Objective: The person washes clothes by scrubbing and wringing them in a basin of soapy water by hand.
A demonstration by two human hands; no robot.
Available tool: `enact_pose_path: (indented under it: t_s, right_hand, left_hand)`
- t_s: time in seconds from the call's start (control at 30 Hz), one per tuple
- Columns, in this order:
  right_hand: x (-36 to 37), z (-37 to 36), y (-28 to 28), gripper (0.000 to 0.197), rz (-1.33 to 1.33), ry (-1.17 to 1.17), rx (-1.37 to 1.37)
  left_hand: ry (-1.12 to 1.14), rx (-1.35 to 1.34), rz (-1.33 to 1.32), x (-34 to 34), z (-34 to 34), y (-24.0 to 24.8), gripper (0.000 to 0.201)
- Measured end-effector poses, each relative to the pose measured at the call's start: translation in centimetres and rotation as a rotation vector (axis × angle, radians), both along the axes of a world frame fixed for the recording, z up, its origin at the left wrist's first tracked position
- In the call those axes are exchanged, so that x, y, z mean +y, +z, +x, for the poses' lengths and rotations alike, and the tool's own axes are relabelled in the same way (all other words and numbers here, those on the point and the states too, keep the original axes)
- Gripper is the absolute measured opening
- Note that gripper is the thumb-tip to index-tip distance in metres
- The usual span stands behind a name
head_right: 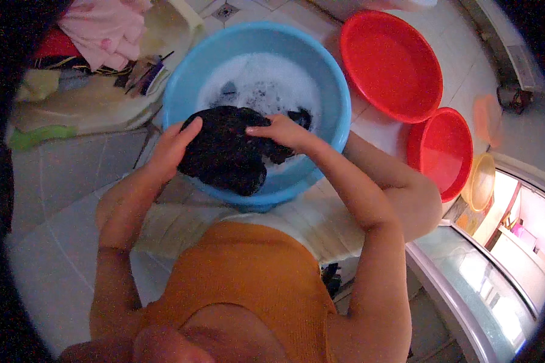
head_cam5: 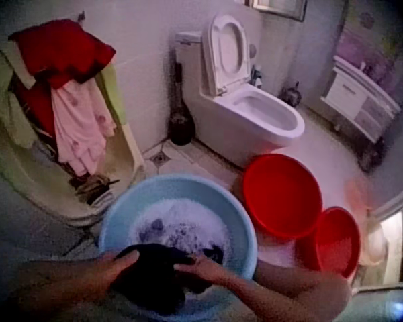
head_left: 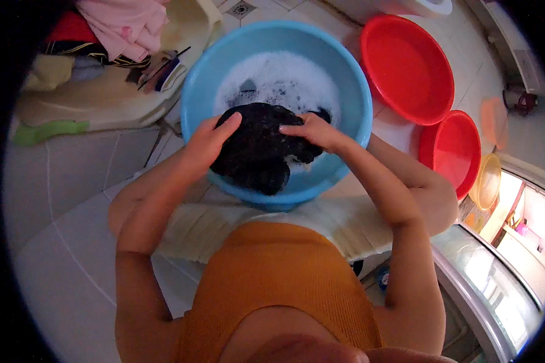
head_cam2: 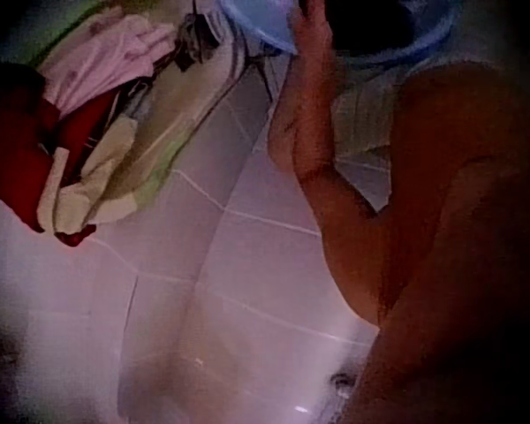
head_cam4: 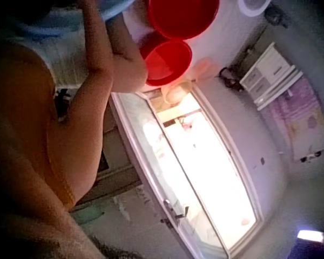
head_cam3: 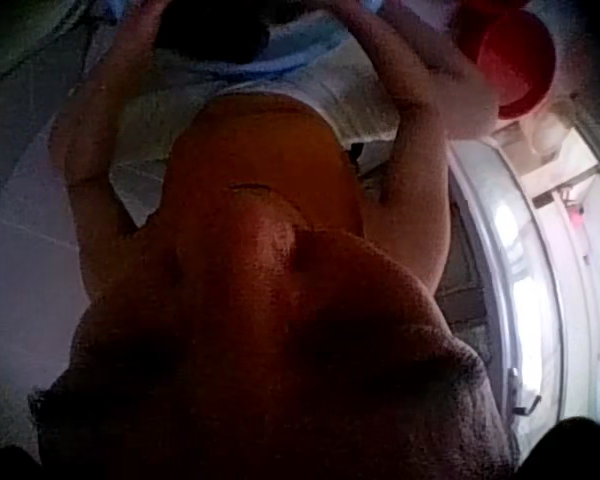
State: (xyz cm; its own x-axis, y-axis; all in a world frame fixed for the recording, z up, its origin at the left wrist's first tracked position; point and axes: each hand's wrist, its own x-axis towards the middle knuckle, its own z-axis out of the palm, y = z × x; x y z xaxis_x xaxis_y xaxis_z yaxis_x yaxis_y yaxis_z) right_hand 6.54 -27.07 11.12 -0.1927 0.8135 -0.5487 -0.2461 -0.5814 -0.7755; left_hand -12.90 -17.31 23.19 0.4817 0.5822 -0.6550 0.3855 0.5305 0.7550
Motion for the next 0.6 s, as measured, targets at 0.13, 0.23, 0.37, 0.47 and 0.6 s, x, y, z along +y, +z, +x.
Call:
enact_pose_path:
  t_s: [0.13, 0.23, 0.37, 0.47, 0.6]
  right_hand:
    - [0.5, 1.4, -4.9, 0.052, -0.014, -0.005, -0.252]
    - [0.6, 0.8, -4.3, 0.059, -0.182, 0.254, -0.328]
    - [3.8, 3.7, -5.7, 0.062, -0.099, 0.608, -0.24]
    - [8.8, 8.1, -2.5, 0.057, -0.263, 0.307, 0.019]
    - [11.9, 12.3, -9.1, 0.05, -0.267, -0.144, 0.385]
  left_hand:
    - [-0.326, 0.243, 0.104, 3.5, -0.4, -7.5, 0.044]
    - [-0.676, 0.438, 0.263, 4.5, -0.2, -12.3, 0.045]
    - [-1.273, 0.459, 0.45, 7.6, 3.7, -12.8, 0.046]
    - [-1.287, 0.351, 0.264, 13.7, 9.5, -12.6, 0.045]
    - [-0.86, 0.106, 0.123, 20.9, 13.8, -18.1, 0.038]
